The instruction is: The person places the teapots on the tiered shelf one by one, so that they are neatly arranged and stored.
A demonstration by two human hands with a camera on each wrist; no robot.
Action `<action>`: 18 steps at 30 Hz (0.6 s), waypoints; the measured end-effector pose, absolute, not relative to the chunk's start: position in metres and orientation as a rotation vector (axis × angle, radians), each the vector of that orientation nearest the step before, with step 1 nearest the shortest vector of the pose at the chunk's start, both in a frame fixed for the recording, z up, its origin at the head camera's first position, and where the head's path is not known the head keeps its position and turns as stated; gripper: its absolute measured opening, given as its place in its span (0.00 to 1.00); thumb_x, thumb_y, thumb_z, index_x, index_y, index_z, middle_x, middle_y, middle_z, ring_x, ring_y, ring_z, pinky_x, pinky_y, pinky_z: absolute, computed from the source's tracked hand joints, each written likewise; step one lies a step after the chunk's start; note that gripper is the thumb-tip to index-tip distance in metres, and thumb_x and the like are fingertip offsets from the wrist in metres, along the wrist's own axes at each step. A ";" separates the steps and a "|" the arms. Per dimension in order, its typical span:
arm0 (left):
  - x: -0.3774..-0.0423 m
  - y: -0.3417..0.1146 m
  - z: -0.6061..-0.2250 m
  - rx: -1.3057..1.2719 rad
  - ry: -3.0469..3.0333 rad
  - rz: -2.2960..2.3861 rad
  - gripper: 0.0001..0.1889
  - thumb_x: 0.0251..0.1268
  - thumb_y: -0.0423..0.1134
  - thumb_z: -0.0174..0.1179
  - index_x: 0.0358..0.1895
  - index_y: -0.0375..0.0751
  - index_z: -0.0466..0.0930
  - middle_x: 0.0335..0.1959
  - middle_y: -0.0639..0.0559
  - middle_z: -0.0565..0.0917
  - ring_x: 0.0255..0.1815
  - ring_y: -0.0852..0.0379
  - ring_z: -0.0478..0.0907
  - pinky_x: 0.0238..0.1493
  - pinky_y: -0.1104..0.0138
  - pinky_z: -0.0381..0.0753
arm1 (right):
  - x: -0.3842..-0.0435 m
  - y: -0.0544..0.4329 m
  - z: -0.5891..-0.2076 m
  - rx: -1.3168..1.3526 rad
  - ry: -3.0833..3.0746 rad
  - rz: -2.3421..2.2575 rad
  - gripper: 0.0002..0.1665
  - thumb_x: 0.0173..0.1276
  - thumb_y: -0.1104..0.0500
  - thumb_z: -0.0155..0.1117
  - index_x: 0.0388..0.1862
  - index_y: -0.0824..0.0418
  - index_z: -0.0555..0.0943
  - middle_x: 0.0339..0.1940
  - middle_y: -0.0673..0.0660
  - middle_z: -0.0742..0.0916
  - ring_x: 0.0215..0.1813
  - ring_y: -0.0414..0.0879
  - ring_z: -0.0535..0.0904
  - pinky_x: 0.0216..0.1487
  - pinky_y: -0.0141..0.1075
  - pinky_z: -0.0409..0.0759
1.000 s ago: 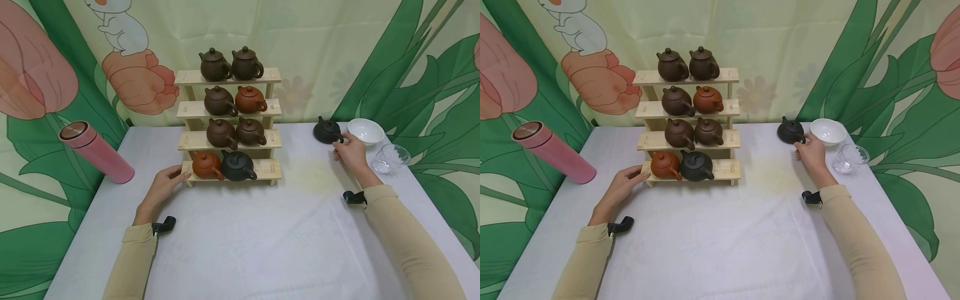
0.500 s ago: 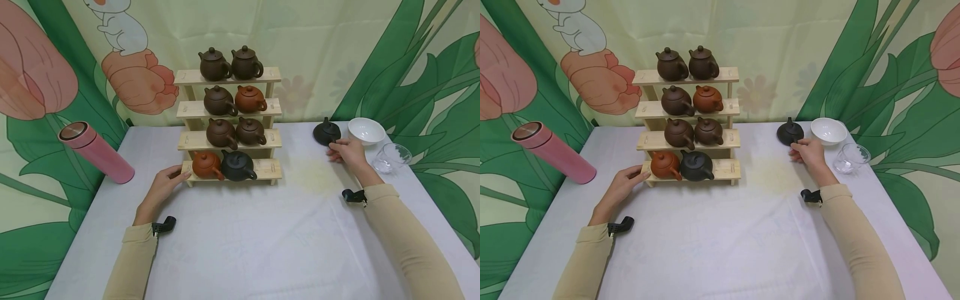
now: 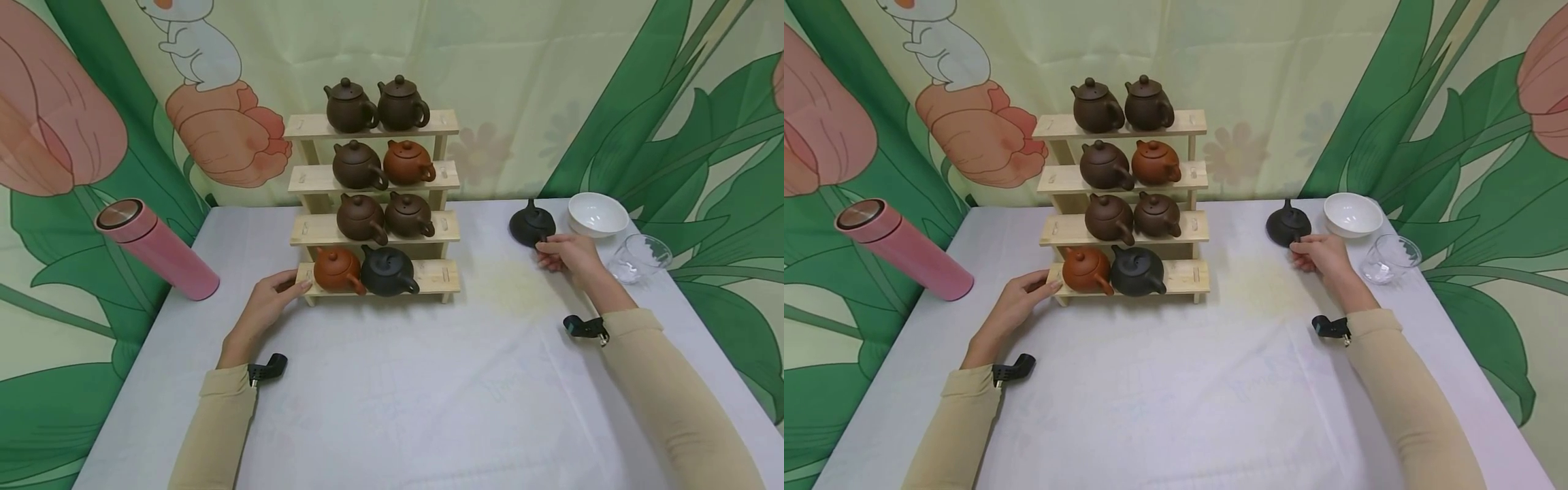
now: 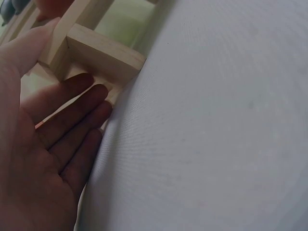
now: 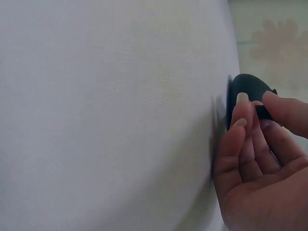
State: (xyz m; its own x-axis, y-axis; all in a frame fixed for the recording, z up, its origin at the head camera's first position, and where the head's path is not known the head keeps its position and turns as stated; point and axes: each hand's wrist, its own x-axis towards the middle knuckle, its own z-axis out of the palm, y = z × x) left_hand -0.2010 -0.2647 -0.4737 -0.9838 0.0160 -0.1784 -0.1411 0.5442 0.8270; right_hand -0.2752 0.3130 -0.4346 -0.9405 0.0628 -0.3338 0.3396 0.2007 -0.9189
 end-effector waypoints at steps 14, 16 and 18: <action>-0.201 -0.265 -0.476 -0.113 2.599 1.432 0.44 0.58 0.71 0.61 0.72 0.45 0.69 0.72 0.43 0.71 0.75 0.43 0.65 0.72 0.44 0.67 | -0.260 0.311 -0.441 0.271 2.364 -1.834 0.02 0.69 0.60 0.66 0.35 0.55 0.82 0.20 0.43 0.87 0.22 0.35 0.81 0.26 0.28 0.79; -0.201 -0.265 -0.476 -0.113 2.602 1.428 0.44 0.58 0.71 0.61 0.72 0.45 0.69 0.72 0.43 0.72 0.75 0.42 0.65 0.72 0.44 0.67 | -0.258 0.310 -0.440 0.253 2.357 -1.852 0.06 0.68 0.61 0.67 0.31 0.51 0.84 0.20 0.44 0.87 0.22 0.36 0.81 0.26 0.28 0.79; -0.201 -0.265 -0.475 -0.113 2.604 1.423 0.44 0.58 0.71 0.60 0.72 0.45 0.69 0.72 0.43 0.72 0.75 0.42 0.65 0.72 0.44 0.67 | -0.256 0.309 -0.440 0.241 2.356 -1.866 0.07 0.68 0.61 0.68 0.30 0.50 0.84 0.20 0.44 0.87 0.22 0.36 0.81 0.26 0.28 0.80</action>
